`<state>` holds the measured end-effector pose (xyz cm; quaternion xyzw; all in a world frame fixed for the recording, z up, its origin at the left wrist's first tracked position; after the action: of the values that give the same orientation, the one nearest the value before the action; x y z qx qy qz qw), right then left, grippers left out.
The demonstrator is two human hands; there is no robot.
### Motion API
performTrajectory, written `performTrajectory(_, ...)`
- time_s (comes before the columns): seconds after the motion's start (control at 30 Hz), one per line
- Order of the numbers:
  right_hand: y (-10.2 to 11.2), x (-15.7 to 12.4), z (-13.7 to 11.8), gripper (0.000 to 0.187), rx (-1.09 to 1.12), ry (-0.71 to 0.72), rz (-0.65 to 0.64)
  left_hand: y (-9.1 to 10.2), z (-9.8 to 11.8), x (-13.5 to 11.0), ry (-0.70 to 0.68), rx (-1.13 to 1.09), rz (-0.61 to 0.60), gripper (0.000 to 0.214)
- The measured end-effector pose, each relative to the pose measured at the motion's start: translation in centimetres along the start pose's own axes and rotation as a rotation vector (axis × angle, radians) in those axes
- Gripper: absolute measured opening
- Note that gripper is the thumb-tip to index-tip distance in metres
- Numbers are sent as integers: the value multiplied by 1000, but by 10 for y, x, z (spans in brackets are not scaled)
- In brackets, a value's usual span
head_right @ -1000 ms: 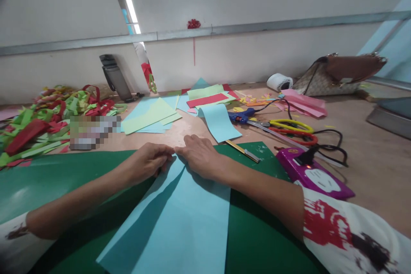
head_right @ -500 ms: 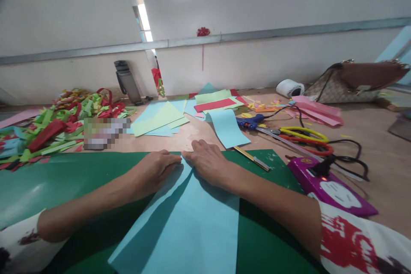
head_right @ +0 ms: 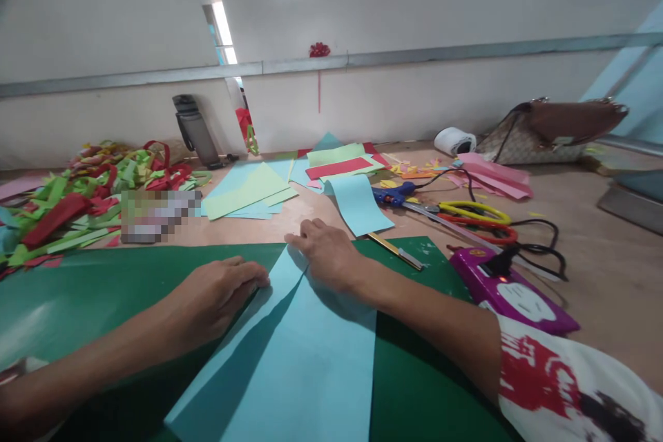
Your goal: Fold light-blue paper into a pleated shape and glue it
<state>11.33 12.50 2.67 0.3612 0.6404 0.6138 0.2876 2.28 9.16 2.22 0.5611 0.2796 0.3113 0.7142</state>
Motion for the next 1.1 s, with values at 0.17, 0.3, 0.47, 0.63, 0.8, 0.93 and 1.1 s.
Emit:
performTrajectory(0.17, 9, -13, -21, 33, 599, 152, -124, 4, 4, 0, -3, -7, 9, 30)
performTrajectory(0.3, -4, -15, -28, 33, 607, 132, -227, 10, 13, -4, -1, -66, -32, 42)
performTrajectory(0.47, -4, -6, -36, 11, 572, 175, -128, 12, 19, -3, 12, -111, -69, 52)
performTrajectory(0.63, -3, -3, -36, 12, 539, 142, -107, 1, 13, 8, 71, -56, -135, 31)
performTrajectory(0.8, -3, -1, -31, 11, 520, 142, -108, -2, 4, 19, 54, -205, -158, 17)
performTrajectory(0.93, -2, 2, -25, 16, 507, 127, -119, -9, -6, 25, 55, -385, -233, 17)
performTrajectory(1.1, -2, 3, -22, 20, 485, 102, -133, -12, -13, 29, 57, -459, -289, 10)
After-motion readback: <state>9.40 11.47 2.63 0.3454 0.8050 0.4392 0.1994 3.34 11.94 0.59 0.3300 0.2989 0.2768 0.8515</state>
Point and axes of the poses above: each hand's wrist, its own x-axis towards the middle knuckle, its own y-axis out of the back of the hand, z = x × y, the point moved 10 cm from there along x, towards the middle knuckle, and after that the axes turned 3 degrees about x, right-handed, at the moved point
